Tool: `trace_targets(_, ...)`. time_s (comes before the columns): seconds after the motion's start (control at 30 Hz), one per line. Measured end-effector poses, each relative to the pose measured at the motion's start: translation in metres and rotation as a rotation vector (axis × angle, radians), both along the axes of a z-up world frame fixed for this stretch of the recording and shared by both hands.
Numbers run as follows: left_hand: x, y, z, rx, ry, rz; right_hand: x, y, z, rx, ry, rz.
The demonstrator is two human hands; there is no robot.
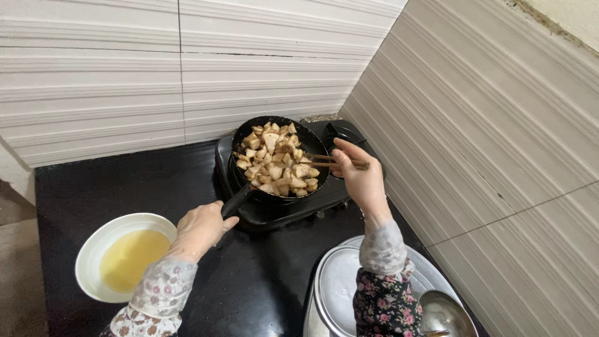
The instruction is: The person stirs pieces of meat or mushrooms in a pan on a stove using a pair of chopsticks, while holding the pan handle by hand.
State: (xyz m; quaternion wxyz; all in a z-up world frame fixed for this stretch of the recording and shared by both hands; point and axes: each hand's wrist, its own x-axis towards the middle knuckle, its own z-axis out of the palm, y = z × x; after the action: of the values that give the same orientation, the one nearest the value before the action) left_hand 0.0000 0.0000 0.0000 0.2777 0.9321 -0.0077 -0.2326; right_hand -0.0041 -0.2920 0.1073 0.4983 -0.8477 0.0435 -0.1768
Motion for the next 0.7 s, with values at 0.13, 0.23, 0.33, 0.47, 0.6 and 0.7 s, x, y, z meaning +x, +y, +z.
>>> trace_targets(0.13, 0.0, 0.002, -0.001, 0.023, -0.105, -0.028, 0.011, 0.021, 0.002, -0.022, 0.071, -0.035)
trace_targets(0.23, 0.002, 0.001, -0.005, 0.03, -0.158, -0.043, 0.015, 0.023, -0.004, 0.039, -0.017, -0.076)
trace_targets(0.33, 0.002, 0.002, -0.01, 0.057, -0.119, -0.062, 0.019, 0.02, -0.013, 0.089, -0.055, -0.08)
trace_targets(0.47, 0.003, 0.003, -0.013, 0.044, -0.16, -0.066, 0.024, 0.028, -0.041, 0.079, -0.18, 0.063)
trace_targets(0.6, 0.003, 0.002, -0.011, 0.027, -0.165, -0.062, 0.036, 0.053, -0.077, -0.085, -0.301, 0.064)
trace_targets(0.7, 0.002, 0.004, -0.01, 0.019, -0.156, -0.059, 0.052, 0.073, -0.101, -0.267, -0.345, -0.042)
